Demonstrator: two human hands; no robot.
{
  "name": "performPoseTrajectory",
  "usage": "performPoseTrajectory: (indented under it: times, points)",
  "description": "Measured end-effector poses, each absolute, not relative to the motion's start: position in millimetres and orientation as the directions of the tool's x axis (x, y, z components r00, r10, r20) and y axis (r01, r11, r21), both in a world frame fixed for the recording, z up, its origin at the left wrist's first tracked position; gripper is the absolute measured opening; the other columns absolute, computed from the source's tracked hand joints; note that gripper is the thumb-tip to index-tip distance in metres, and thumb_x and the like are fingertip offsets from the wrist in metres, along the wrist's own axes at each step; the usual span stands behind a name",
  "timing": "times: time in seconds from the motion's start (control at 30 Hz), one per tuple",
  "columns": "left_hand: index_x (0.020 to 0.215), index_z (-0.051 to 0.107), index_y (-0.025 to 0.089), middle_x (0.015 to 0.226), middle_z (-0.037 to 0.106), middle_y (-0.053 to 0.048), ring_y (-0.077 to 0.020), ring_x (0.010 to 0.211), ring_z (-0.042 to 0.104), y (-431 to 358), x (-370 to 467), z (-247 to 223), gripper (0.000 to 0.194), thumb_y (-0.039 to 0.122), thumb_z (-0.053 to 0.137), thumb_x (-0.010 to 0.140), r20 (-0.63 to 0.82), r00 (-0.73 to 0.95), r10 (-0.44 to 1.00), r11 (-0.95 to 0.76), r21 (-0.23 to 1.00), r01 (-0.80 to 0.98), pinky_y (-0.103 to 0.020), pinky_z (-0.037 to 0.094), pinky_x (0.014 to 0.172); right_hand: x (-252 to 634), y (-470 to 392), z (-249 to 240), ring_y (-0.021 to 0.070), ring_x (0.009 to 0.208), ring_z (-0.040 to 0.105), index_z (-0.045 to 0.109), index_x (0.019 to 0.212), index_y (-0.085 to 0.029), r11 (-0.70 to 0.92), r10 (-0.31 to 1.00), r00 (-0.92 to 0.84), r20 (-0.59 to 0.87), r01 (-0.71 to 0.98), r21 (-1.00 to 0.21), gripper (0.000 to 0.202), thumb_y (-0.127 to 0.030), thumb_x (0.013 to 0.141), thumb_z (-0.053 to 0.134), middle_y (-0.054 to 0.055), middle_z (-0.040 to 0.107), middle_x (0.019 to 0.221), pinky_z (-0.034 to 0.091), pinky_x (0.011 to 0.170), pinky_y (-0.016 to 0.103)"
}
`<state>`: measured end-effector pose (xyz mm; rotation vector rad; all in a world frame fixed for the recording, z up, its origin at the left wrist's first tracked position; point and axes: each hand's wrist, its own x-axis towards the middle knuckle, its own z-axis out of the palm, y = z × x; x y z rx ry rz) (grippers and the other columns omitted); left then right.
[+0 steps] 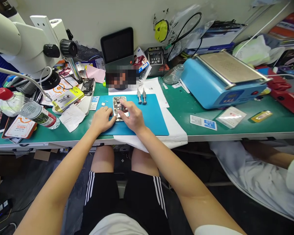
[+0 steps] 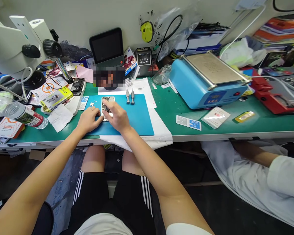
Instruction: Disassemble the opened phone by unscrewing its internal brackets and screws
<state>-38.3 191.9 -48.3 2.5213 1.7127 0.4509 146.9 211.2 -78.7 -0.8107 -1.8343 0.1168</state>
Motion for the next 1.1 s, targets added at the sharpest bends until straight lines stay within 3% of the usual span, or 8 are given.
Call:
performPoseTrajectory:
  times: [0.23, 0.43, 0.63, 0.83, 1.0, 1.1]
  points:
    - [0.089, 0.059, 0.022, 0.095, 0.064, -0.008, -0.0265, 0.095, 0.06, 191.8, -37.8, -47.3, 0.019, 0.039, 0.055, 0.099, 0.206, 0.345, 0.916, -0.386, 0.207, 0.899, -0.038, 0.046, 0.082, 146.6, 210.4, -75.6, 0.0192, 0.087, 0.069, 0.049, 0.146, -0.029, 0.778, 0.555, -0.185, 0.811, 0.46, -0.428, 0.042, -0.026, 0.104, 0.046, 0.006, 0.072, 0.109, 0.066, 0.079, 0.035]
    - [0.089, 0.057, 0.023, 0.095, 0.064, -0.008, -0.0268, 0.094, 0.06, 191.5, -37.4, -47.8, 0.02, 0.04, 0.054, 0.099, 0.208, 0.341, 0.917, -0.382, 0.208, 0.9, -0.039, 0.045, 0.081, 147.7, 213.0, -77.5, 0.0208, 0.085, 0.068, 0.052, 0.144, -0.03, 0.74, 0.617, -0.191, 0.763, 0.471, -0.48, 0.041, -0.037, 0.103, 0.052, 0.006, 0.071, 0.104, 0.066, 0.079, 0.037]
    - [0.09, 0.058, 0.023, 0.096, 0.064, -0.008, -0.0266, 0.095, 0.06, 191.9, -37.9, -49.3, 0.02, 0.04, 0.055, 0.099, 0.213, 0.342, 0.915, -0.384, 0.211, 0.899, -0.039, 0.045, 0.081, 147.1, 212.0, -77.0, 0.019, 0.086, 0.067, 0.049, 0.147, -0.029, 0.754, 0.607, -0.174, 0.776, 0.435, -0.492, 0.043, -0.03, 0.104, 0.046, 0.008, 0.07, 0.115, 0.066, 0.079, 0.034]
    - [0.089, 0.058, 0.023, 0.095, 0.064, -0.008, -0.0265, 0.094, 0.06, 192.2, -38.1, -48.9, 0.021, 0.04, 0.054, 0.099, 0.215, 0.346, 0.913, -0.389, 0.21, 0.897, -0.039, 0.046, 0.081, 147.5, 212.9, -77.6, 0.0204, 0.085, 0.067, 0.05, 0.145, -0.03, 0.722, 0.643, -0.192, 0.741, 0.475, -0.504, 0.043, -0.037, 0.103, 0.052, 0.006, 0.07, 0.106, 0.065, 0.08, 0.036]
    - [0.089, 0.058, 0.023, 0.095, 0.064, -0.008, -0.0266, 0.094, 0.06, 192.0, -38.4, -48.8, 0.02, 0.04, 0.054, 0.099, 0.216, 0.344, 0.914, -0.387, 0.208, 0.898, -0.038, 0.046, 0.081, 147.0, 211.7, -76.7, 0.0191, 0.086, 0.067, 0.049, 0.146, -0.03, 0.753, 0.602, -0.181, 0.778, 0.453, -0.478, 0.044, -0.027, 0.103, 0.047, 0.007, 0.07, 0.11, 0.065, 0.079, 0.034]
    - [0.089, 0.058, 0.023, 0.095, 0.064, -0.008, -0.0268, 0.094, 0.06, 192.1, -38.3, -48.6, 0.02, 0.04, 0.054, 0.099, 0.213, 0.342, 0.915, -0.384, 0.209, 0.899, -0.039, 0.046, 0.081, 147.4, 211.5, -76.6, 0.0192, 0.087, 0.067, 0.049, 0.147, -0.031, 0.748, 0.609, -0.186, 0.771, 0.459, -0.48, 0.044, -0.03, 0.102, 0.049, 0.006, 0.07, 0.112, 0.065, 0.081, 0.034]
